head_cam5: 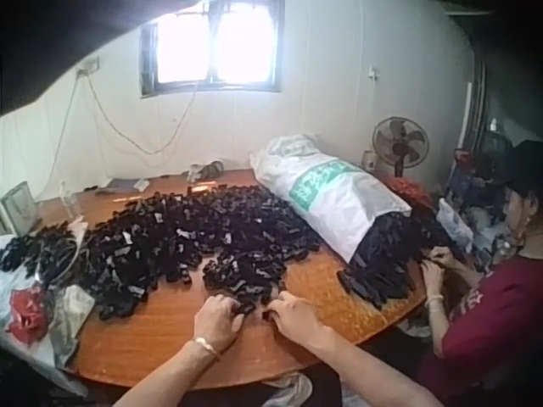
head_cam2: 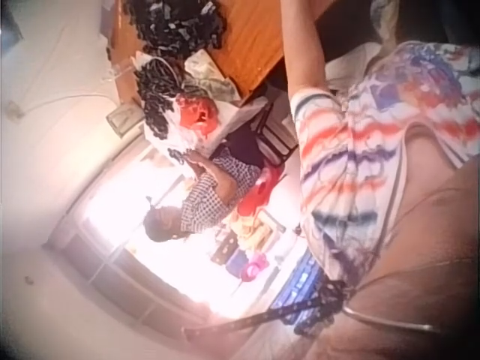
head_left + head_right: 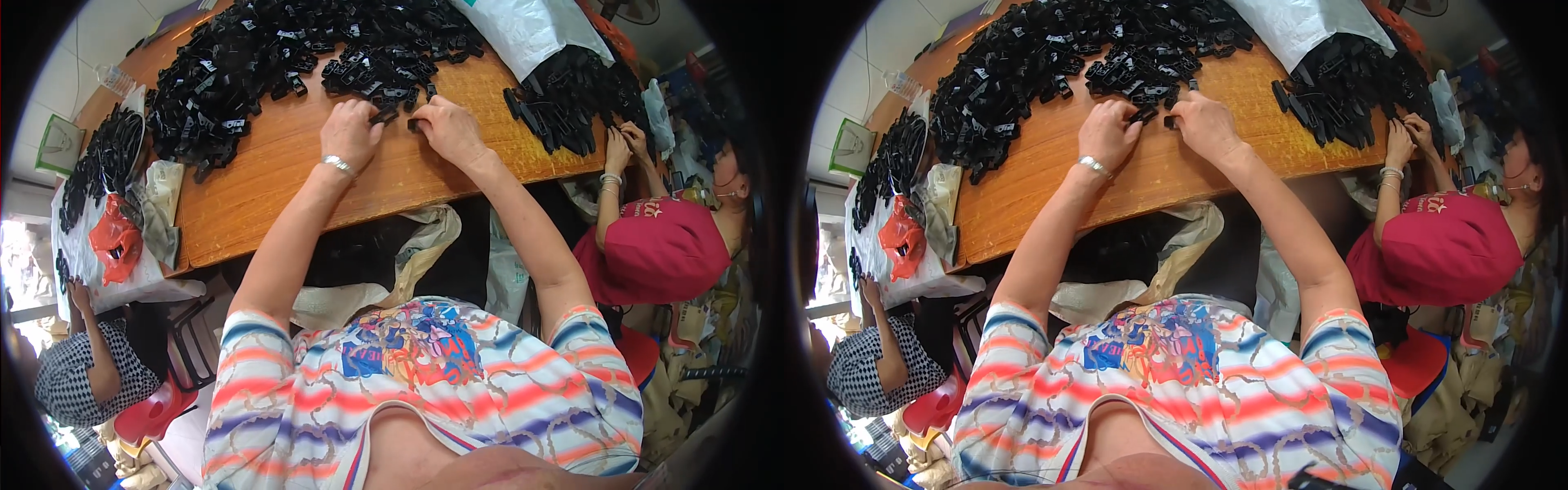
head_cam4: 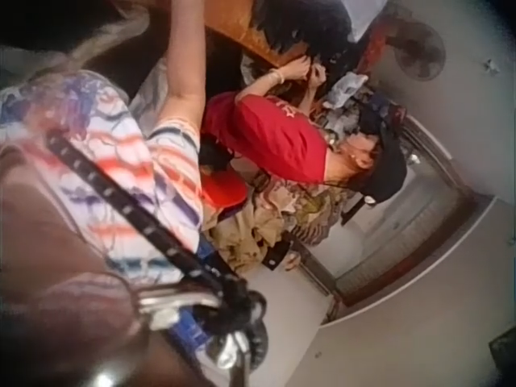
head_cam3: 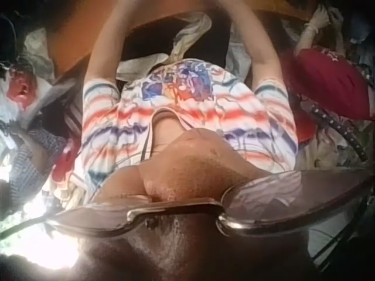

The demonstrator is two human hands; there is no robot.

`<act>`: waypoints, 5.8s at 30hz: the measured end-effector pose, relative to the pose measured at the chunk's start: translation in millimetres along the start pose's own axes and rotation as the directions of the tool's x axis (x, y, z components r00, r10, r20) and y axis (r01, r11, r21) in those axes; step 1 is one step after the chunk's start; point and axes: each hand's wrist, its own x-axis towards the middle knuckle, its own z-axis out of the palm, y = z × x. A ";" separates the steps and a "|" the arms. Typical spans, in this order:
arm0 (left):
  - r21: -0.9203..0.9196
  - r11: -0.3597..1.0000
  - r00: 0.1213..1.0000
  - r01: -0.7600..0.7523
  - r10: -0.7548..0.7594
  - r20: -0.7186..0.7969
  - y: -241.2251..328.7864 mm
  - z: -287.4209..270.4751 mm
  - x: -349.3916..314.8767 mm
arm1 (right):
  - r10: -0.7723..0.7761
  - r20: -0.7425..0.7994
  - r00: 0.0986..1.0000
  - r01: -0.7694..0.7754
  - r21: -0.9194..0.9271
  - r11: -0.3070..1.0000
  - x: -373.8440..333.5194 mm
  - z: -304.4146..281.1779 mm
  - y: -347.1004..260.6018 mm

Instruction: Manually assembling small black plastic components at a workshop table.

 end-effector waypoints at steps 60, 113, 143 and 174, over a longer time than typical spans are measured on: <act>-0.172 0.903 0.840 0.395 -0.279 0.465 -53.3 -55.1 -8.2 | 0.079 0.693 0.717 -0.311 0.217 0.925 76.4 23.2 -63.3; -0.129 0.987 0.981 0.093 -0.069 0.179 -5.7 -45.8 -61.0 | -0.104 0.064 0.993 0.087 0.217 0.972 -20.4 -2.9 13.5; -0.136 0.921 0.871 0.365 -0.286 0.400 -4.1 -53.4 -38.3 | 0.026 0.469 0.883 -0.244 0.411 0.878 13.7 11.7 -52.3; 0.015 0.985 0.980 0.170 -0.171 0.106 -50.0 -32.6 6.3 | 0.118 0.068 0.991 -0.121 0.041 0.992 21.1 14.4 3.3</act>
